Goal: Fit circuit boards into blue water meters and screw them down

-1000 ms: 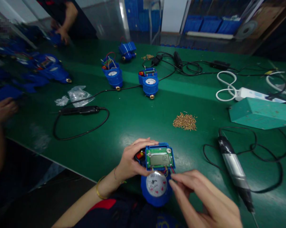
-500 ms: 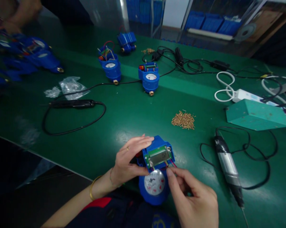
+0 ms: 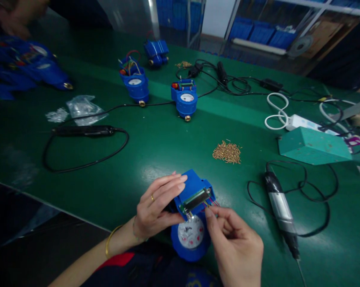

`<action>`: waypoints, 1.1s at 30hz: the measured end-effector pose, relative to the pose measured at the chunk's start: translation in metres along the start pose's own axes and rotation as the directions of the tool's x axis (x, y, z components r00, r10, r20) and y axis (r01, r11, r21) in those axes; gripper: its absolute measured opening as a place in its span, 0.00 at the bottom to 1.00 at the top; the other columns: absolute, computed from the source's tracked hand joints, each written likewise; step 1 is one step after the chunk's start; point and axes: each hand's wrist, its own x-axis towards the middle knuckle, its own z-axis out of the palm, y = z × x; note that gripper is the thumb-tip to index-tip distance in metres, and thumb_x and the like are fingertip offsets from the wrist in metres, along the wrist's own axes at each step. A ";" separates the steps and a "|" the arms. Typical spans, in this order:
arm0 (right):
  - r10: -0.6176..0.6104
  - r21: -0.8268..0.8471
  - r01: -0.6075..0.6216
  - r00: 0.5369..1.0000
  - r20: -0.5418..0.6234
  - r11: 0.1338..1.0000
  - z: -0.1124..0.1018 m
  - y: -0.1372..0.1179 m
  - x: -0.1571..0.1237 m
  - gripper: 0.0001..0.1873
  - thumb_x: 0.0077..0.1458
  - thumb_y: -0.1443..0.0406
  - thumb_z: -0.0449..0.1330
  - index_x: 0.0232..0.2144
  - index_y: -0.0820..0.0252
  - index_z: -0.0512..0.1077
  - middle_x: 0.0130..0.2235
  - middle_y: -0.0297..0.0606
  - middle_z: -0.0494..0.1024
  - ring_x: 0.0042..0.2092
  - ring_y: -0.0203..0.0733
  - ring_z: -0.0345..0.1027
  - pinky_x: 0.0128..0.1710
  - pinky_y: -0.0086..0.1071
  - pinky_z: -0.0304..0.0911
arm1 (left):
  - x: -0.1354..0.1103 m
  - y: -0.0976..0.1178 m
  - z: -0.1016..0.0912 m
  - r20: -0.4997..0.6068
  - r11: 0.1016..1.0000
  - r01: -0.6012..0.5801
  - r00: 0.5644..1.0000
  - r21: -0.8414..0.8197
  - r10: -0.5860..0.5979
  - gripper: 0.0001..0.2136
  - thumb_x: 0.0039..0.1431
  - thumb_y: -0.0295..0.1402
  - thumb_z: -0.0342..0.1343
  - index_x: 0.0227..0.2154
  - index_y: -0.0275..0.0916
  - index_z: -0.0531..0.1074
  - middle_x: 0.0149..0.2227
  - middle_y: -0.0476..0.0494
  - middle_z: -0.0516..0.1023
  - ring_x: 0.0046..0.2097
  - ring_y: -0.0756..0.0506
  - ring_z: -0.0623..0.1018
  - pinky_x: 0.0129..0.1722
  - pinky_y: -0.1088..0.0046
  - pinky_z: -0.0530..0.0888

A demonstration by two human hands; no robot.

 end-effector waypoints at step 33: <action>-0.456 -0.198 0.467 0.885 0.101 0.862 -0.005 0.009 0.011 0.14 0.57 0.56 0.63 0.31 0.63 0.80 0.17 0.29 0.70 0.15 0.28 0.58 0.14 0.20 0.54 | -0.006 -0.004 0.000 -0.017 0.990 0.121 0.992 -0.072 -0.123 0.29 0.53 0.39 0.68 0.55 0.34 0.68 0.52 0.32 0.80 0.54 0.40 0.79 0.59 0.51 0.74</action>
